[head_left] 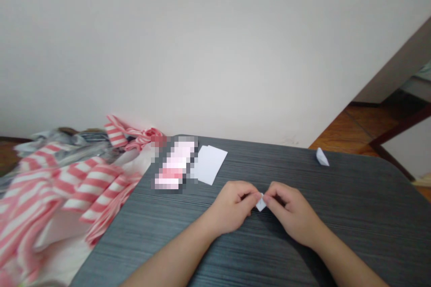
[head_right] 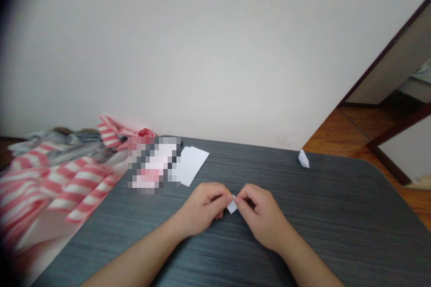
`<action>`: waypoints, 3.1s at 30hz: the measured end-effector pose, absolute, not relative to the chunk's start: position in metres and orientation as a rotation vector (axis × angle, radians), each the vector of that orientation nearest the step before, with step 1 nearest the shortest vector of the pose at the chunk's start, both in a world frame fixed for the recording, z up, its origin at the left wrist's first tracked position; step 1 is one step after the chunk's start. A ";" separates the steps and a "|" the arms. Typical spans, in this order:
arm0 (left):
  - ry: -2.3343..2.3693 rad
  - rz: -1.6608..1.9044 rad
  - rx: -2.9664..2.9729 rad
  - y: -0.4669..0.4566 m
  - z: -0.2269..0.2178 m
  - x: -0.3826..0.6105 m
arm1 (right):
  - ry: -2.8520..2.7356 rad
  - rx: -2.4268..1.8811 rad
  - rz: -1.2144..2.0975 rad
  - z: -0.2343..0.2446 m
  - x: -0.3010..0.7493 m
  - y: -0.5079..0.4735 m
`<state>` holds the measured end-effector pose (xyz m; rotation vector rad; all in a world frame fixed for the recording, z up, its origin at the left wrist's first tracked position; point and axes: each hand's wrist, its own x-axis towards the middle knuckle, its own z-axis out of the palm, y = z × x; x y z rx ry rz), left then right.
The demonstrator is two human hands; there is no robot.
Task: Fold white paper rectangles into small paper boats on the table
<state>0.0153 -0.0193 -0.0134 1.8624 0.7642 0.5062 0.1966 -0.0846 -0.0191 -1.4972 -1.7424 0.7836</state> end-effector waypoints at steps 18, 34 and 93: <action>0.812 0.613 1.500 -0.021 -0.017 0.020 | -1.558 -1.519 0.881 -0.027 0.200 -0.084; 0.745 0.695 1.260 -0.019 -0.029 0.022 | -1.493 -1.506 0.938 -0.038 0.203 -0.087; 0.783 0.607 1.472 -0.021 -0.024 0.018 | -1.647 -1.542 0.827 -0.027 0.195 -0.087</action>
